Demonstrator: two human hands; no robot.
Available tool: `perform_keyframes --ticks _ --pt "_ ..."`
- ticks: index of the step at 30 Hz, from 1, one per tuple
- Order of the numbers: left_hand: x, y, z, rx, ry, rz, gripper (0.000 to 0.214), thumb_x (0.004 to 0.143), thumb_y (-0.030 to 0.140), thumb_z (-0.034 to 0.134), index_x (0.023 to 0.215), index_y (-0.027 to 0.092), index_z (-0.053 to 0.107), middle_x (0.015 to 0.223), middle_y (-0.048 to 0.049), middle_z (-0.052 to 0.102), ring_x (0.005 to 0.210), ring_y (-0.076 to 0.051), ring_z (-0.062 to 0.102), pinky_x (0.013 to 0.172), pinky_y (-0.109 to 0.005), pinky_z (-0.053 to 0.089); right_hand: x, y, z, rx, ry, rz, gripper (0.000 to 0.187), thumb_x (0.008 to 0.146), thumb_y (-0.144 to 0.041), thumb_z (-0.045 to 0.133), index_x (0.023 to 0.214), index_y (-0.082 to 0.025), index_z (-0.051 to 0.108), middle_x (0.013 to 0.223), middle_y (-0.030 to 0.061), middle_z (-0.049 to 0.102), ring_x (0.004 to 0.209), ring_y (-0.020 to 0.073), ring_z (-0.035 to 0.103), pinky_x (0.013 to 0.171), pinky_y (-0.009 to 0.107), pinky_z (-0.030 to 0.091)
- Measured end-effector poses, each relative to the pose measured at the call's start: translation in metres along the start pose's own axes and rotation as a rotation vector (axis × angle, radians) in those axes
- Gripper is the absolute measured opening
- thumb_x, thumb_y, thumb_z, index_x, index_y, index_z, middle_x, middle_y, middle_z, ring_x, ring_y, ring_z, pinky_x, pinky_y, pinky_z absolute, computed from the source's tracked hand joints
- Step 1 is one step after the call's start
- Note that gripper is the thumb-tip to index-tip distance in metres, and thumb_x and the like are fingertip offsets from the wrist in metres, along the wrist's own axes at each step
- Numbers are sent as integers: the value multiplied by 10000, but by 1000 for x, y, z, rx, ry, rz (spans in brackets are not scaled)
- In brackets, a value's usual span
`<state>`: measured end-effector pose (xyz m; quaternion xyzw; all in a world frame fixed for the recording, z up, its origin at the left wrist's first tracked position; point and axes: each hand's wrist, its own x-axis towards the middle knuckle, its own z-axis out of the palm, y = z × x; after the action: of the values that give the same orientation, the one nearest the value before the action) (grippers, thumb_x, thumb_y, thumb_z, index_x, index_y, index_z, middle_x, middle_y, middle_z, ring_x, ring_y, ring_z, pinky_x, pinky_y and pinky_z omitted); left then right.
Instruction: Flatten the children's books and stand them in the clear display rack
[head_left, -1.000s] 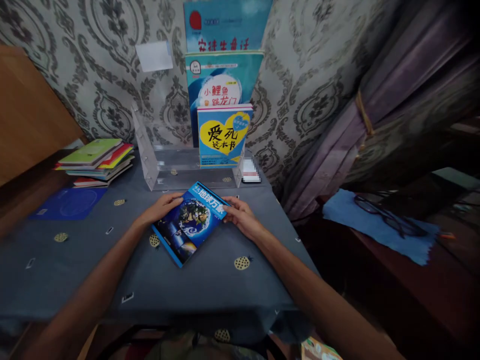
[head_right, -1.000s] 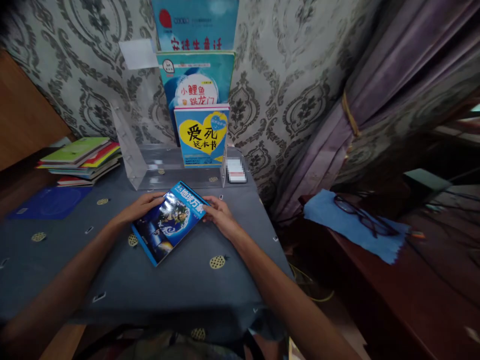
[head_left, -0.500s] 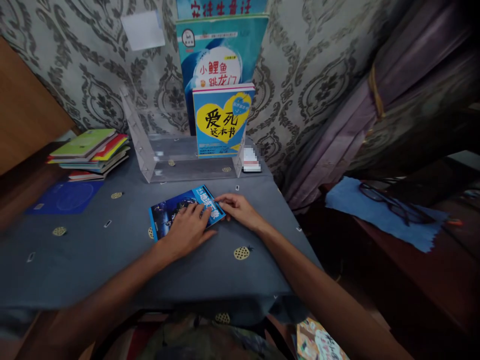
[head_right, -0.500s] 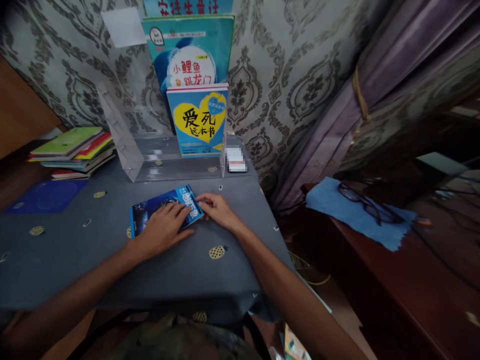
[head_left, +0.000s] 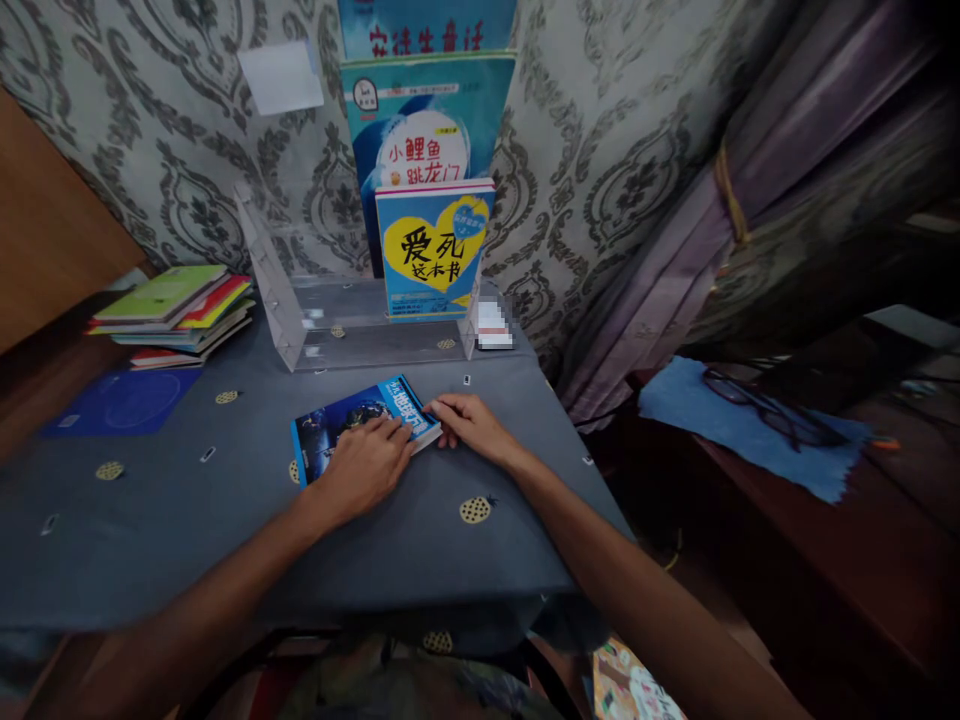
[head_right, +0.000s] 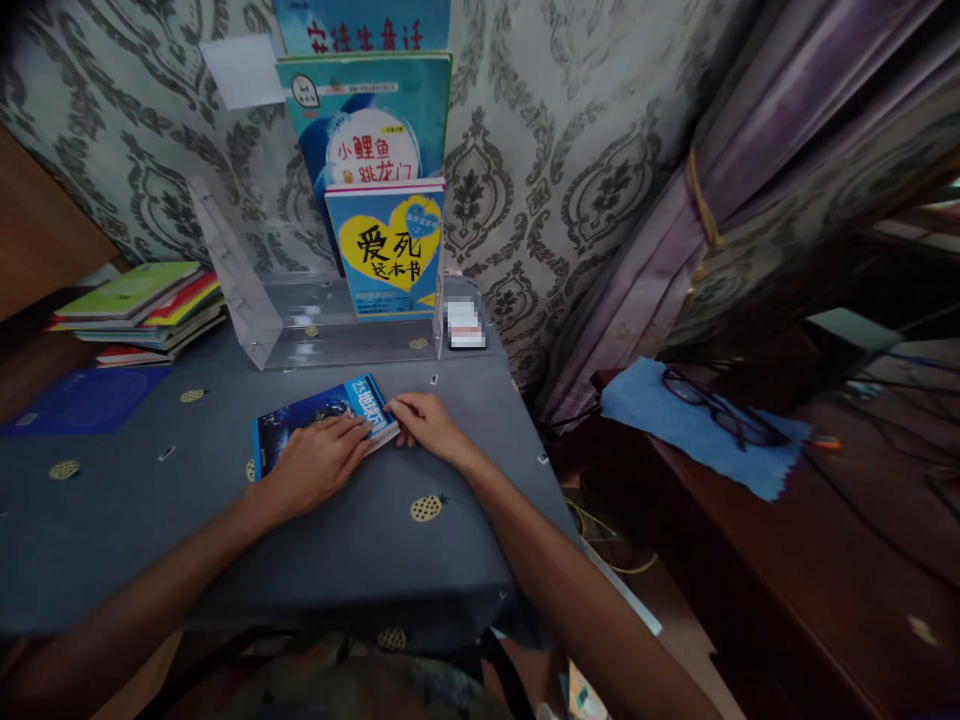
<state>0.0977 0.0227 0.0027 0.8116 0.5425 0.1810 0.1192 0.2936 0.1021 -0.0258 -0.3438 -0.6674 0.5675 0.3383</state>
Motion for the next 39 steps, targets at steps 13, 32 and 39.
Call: perform_keyframes --ticks 13,32,39 --pt "13 -39 -20 170 61 -101 391 966 428 507 1263 203 623 1250 -144 670 1149 -320 601 984 -435 463 0 4 5 96 46 55 320 679 -334 824 934 -186 700 607 -68 621 467 90 599 408 179 440" --pt "40 -58 -57 -725 428 -292 421 807 578 585 633 213 469 611 46 435 609 -133 409 585 -245 337 -5 -18 29 544 249 89 415 625 -474 874 890 -199 712 778 20 716 605 135 622 367 182 439" --pt "57 -28 -63 -854 734 -198 435 893 605 504 752 203 590 735 13 598 761 -166 548 717 -254 462 1 -58 30 459 191 -94 428 745 -592 761 953 -227 682 881 24 678 714 144 633 537 234 567"
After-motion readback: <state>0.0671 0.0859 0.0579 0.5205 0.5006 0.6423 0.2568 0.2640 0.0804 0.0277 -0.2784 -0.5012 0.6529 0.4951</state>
